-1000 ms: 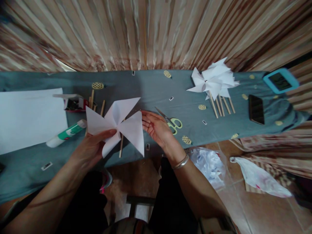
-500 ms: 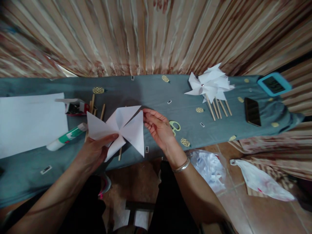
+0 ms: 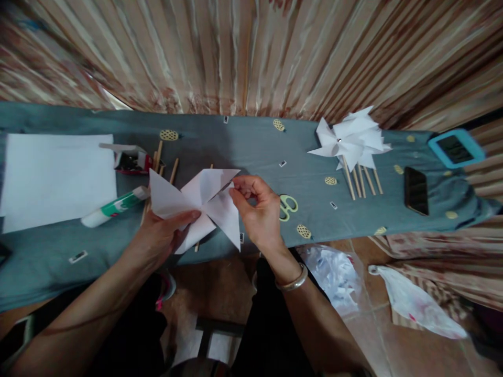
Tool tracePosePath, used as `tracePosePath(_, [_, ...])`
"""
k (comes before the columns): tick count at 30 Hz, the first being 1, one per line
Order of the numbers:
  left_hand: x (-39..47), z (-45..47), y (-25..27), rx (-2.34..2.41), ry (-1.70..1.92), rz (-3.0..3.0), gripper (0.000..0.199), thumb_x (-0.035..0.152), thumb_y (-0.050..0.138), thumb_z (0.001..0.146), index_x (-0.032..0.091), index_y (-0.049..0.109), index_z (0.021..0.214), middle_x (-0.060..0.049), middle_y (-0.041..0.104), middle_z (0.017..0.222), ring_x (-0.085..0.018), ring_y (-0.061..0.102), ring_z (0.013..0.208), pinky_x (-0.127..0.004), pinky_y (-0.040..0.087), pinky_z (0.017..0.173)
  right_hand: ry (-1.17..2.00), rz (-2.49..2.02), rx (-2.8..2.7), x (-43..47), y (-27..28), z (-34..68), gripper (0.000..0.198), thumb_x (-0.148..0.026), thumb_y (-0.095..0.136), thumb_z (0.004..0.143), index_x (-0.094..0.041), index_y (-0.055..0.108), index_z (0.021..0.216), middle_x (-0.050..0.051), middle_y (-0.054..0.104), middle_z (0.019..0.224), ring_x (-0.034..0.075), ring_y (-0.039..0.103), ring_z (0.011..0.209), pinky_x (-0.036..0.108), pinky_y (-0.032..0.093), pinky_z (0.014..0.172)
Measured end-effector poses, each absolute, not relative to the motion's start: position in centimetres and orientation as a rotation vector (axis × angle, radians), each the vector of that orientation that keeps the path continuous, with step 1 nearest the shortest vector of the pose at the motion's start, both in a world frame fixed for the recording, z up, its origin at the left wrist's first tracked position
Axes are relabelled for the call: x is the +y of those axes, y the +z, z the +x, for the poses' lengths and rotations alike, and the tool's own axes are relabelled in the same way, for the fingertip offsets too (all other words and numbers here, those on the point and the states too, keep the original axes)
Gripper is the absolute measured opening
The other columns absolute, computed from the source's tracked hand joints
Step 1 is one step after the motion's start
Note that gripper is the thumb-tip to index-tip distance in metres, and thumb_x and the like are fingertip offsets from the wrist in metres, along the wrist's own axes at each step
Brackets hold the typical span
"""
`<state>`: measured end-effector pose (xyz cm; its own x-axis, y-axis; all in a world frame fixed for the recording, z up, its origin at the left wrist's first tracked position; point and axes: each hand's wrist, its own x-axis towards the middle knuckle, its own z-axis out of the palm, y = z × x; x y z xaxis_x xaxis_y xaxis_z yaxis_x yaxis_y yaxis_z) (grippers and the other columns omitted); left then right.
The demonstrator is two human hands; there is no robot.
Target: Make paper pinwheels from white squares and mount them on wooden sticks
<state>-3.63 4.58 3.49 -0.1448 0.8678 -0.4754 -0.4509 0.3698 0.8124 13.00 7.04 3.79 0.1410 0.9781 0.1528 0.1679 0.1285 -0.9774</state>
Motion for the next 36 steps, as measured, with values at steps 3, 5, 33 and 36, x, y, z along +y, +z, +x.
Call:
tracePosePath(3, [4.5, -3.5, 3.4, 1.259, 1.193, 0.459, 0.031, 0.015, 0.085, 0.048, 0.014, 0.07, 0.075, -0.003, 0.074, 0.074, -0.017, 0.066, 0.064, -0.028, 0.056, 0.065, 0.684, -1.376, -1.556, 5.8, 4.5, 12.8, 0.012, -0.02, 0.065, 0.082, -0.025, 0.067, 0.092, -0.004, 0.066, 0.078, 0.012, 0.06, 0.073, 0.03, 0.05, 0.074])
tracePosePath(5, [4.4, -3.5, 3.2, 1.261, 1.179, 0.461, 0.029, 0.016, 0.084, 0.049, 0.013, 0.069, 0.074, -0.004, 0.073, 0.073, -0.017, 0.065, 0.064, -0.028, 0.055, 0.066, 0.554, -1.386, -1.701, 5.3, 4.7, 12.7, 0.011, -0.02, 0.063, 0.085, -0.026, 0.067, 0.094, -0.003, 0.068, 0.081, 0.014, 0.062, 0.077, 0.031, 0.051, 0.077])
tracePosePath(33, [4.0, -3.1, 3.6, 1.304, 1.123, 0.5, 0.019, 0.012, 0.079, 0.052, 0.012, 0.072, 0.07, -0.006, 0.073, 0.072, -0.023, 0.068, 0.072, -0.036, 0.056, 0.075, 0.393, -1.17, -2.191, 4.2, 4.9, 13.0, 0.019, -0.015, 0.055, 0.091, -0.026, 0.069, 0.101, 0.001, 0.074, 0.097, 0.018, 0.065, 0.091, 0.037, 0.052, 0.085])
tracePosePath(36, [4.0, -3.1, 3.3, 1.296, 1.118, 0.503, 0.022, 0.012, 0.08, 0.051, 0.012, 0.072, 0.071, -0.005, 0.073, 0.072, -0.022, 0.068, 0.073, -0.034, 0.056, 0.074, 0.417, -1.169, -2.189, 4.3, 5.0, 13.0, 0.021, -0.016, 0.055, 0.091, -0.026, 0.07, 0.101, 0.001, 0.074, 0.097, 0.019, 0.066, 0.091, 0.038, 0.052, 0.085])
